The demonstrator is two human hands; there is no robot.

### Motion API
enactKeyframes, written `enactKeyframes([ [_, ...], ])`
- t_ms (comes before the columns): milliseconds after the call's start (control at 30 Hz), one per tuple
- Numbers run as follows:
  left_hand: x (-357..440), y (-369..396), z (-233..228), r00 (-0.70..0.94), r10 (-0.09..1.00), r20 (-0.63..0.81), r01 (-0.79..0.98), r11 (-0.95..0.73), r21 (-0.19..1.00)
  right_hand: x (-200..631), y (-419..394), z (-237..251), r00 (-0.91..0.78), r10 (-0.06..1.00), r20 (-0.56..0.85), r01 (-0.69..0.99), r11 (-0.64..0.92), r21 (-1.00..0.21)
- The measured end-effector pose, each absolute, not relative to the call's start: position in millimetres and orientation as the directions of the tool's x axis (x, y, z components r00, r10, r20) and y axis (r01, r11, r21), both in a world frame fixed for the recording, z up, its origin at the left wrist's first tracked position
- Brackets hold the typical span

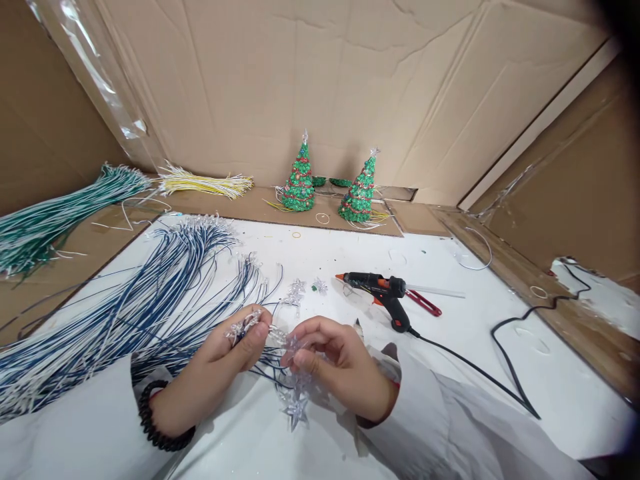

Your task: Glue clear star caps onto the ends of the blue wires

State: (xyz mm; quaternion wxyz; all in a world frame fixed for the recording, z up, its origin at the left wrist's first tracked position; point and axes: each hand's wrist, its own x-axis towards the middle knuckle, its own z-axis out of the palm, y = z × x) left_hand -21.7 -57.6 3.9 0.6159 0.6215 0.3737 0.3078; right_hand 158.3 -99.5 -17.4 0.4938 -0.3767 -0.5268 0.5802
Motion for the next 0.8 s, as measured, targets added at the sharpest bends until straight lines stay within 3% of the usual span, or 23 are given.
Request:
enactKeyframes([
  [333,-21.5,-58.3,5.4,0.519,0.851,-0.085,0.093,0.043,0.995,159.1,-99.3,-15.5,-0.156,0.973,0.171,-0.013,0.171,-0.985],
  [633,-18.6,-59.6,11.7,0.516,0.856,-0.024,0.33,-0.173,0.928,158.7,-100.8,-12.9,-0.107,0.979,0.176,0.063,0.184,-0.981],
  [800,-18.3,-61.6,9.5,0.519,0.854,0.003,0.376,-0.232,0.897,158.4,-99.5,-12.4,-0.074,0.979,0.19,0.088,0.196,-0.977],
])
